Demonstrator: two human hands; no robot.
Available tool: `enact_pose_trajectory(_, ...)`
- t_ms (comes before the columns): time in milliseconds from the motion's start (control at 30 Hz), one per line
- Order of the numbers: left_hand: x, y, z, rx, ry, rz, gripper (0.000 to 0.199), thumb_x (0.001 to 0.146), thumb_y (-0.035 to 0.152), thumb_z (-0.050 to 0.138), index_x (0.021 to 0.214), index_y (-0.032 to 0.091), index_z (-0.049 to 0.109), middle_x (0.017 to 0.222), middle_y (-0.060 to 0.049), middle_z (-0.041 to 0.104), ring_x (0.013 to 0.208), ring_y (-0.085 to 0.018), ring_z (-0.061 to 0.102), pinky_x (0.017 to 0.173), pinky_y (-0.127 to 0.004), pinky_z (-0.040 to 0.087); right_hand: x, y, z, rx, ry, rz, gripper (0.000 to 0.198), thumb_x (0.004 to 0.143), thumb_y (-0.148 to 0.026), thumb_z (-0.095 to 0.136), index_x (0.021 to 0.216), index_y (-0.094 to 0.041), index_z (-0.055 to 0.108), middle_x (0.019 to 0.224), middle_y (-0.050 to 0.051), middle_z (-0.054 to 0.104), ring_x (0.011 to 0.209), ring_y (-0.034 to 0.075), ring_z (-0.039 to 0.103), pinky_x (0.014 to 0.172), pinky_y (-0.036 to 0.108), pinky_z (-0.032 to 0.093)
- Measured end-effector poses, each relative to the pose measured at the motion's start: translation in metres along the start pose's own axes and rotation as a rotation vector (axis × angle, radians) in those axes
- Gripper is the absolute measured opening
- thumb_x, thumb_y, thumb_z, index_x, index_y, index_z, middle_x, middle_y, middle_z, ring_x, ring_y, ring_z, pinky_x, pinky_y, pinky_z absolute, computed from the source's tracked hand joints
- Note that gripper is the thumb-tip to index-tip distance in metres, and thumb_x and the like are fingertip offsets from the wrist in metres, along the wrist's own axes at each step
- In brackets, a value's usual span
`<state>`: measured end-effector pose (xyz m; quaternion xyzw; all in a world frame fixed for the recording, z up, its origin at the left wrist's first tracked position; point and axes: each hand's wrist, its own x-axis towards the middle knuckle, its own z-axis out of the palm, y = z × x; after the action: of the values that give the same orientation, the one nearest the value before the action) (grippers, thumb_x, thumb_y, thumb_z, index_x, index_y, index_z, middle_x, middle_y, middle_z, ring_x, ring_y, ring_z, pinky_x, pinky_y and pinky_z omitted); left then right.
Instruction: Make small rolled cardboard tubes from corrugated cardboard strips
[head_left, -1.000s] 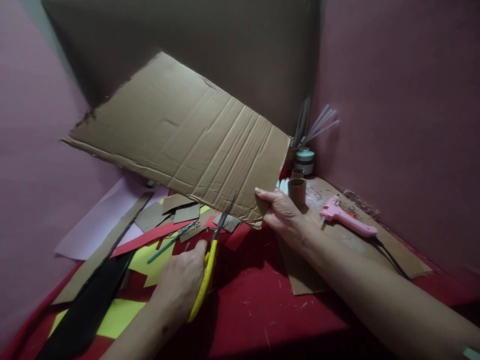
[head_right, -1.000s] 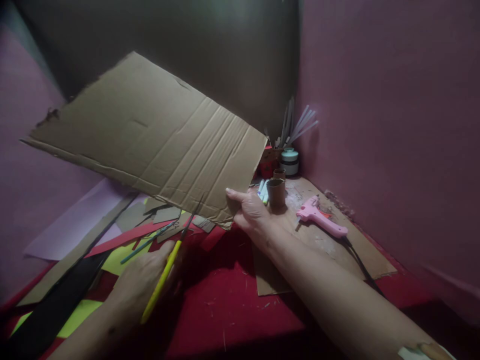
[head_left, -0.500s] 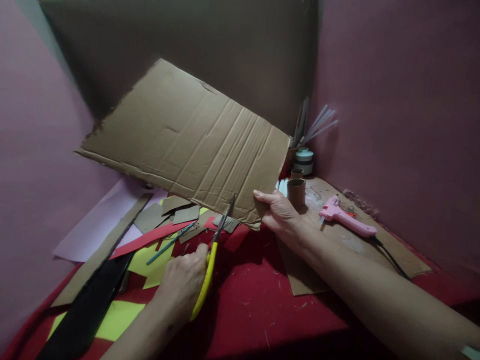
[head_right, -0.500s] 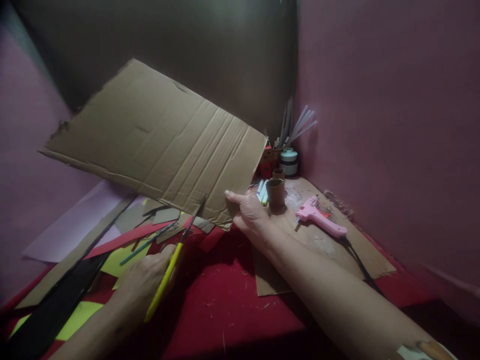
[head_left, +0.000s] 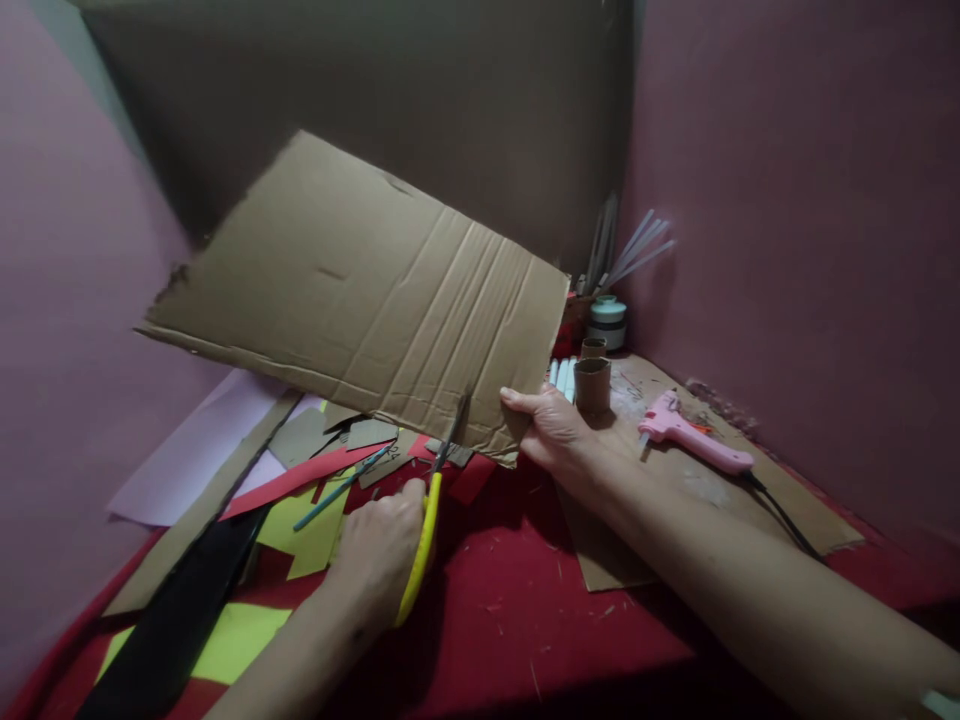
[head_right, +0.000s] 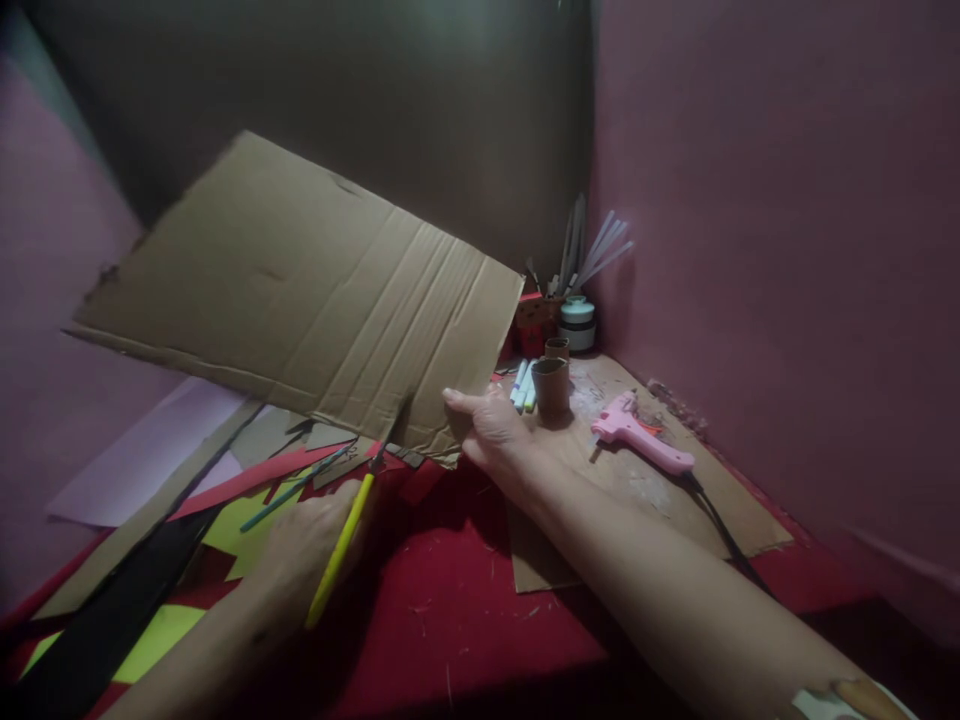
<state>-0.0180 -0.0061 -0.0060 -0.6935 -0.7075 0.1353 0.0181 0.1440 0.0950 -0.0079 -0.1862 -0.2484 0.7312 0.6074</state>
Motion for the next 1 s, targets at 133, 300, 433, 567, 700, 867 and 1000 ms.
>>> enact_pose_trajectory(133, 0.006, -0.001, 0.007, -0.07, 0.014, 0.021, 0.017, 0.09, 0.017, 0.033, 0.095, 0.017, 0.049, 0.088, -0.012, 0.069, 0.088, -0.027, 0.068, 0.07, -0.032, 0.045, 0.004, 0.0, -0.004, -0.015, 0.041, -0.006, 0.037, 0.051, -0.002, 0.067, 0.082, -0.02, 0.058, 0.069, -0.002, 0.066, 0.066, 0.016, 0.061, 0.071, 0.033, 0.051)
enact_pose_trajectory(300, 0.007, 0.0, 0.001, -0.17, 0.03, 0.041, 0.015, 0.087, 0.016, 0.038, 0.093, 0.019, 0.051, 0.096, -0.012, 0.069, 0.094, -0.026, 0.066, 0.076, -0.031, 0.045, 0.006, 0.001, -0.003, -0.026, 0.02, -0.015, 0.041, 0.051, -0.002, 0.068, 0.086, -0.021, 0.059, 0.065, -0.003, 0.064, 0.065, 0.015, 0.061, 0.072, 0.032, 0.05)
enact_pose_trajectory(433, 0.007, 0.005, -0.008, -0.144, 0.018, 0.01, 0.017, 0.087, 0.014, 0.037, 0.096, 0.017, 0.051, 0.1, -0.015, 0.069, 0.099, -0.03, 0.065, 0.077, -0.036, 0.046, 0.005, 0.0, -0.002, -0.024, -0.014, -0.013, 0.044, 0.05, -0.002, 0.069, 0.089, -0.021, 0.059, 0.073, -0.001, 0.067, 0.072, 0.017, 0.063, 0.074, 0.032, 0.049)
enact_pose_trajectory(567, 0.007, 0.01, -0.016, -0.04, -0.019, 0.012, 0.017, 0.085, 0.013, 0.04, 0.099, 0.013, 0.05, 0.099, -0.016, 0.069, 0.094, -0.035, 0.066, 0.073, -0.041, 0.047, 0.006, -0.002, -0.003, -0.045, -0.007, -0.013, 0.043, 0.05, -0.003, 0.069, 0.088, -0.02, 0.06, 0.073, 0.0, 0.068, 0.073, 0.019, 0.063, 0.074, 0.034, 0.049)
enact_pose_trajectory(700, 0.011, 0.011, -0.014, 0.02, -0.021, -0.002, 0.02, 0.088, 0.014, 0.036, 0.101, 0.013, 0.051, 0.095, -0.015, 0.07, 0.093, -0.034, 0.067, 0.072, -0.04, 0.047, 0.008, -0.001, -0.007, -0.06, -0.007, -0.014, 0.041, 0.049, -0.004, 0.07, 0.086, -0.019, 0.06, 0.068, 0.0, 0.067, 0.07, 0.018, 0.062, 0.072, 0.034, 0.05)
enact_pose_trajectory(867, 0.014, 0.01, -0.007, -0.027, -0.016, 0.015, 0.021, 0.09, 0.014, 0.032, 0.1, 0.015, 0.051, 0.094, -0.013, 0.07, 0.092, -0.029, 0.067, 0.07, -0.034, 0.047, 0.01, 0.004, -0.01, -0.03, 0.059, 0.003, 0.038, 0.046, -0.004, 0.072, 0.079, -0.02, 0.06, 0.068, -0.002, 0.067, 0.063, 0.015, 0.06, 0.068, 0.032, 0.05)
enact_pose_trajectory(1000, 0.011, 0.01, -0.008, -0.086, -0.031, 0.05, 0.017, 0.088, 0.014, 0.036, 0.097, 0.015, 0.049, 0.096, -0.014, 0.069, 0.094, -0.029, 0.066, 0.072, -0.034, 0.045, 0.013, 0.008, -0.01, -0.062, 0.118, 0.025, 0.027, 0.048, -0.008, 0.074, 0.068, -0.018, 0.06, 0.064, -0.001, 0.065, 0.062, 0.015, 0.058, 0.064, 0.032, 0.049)
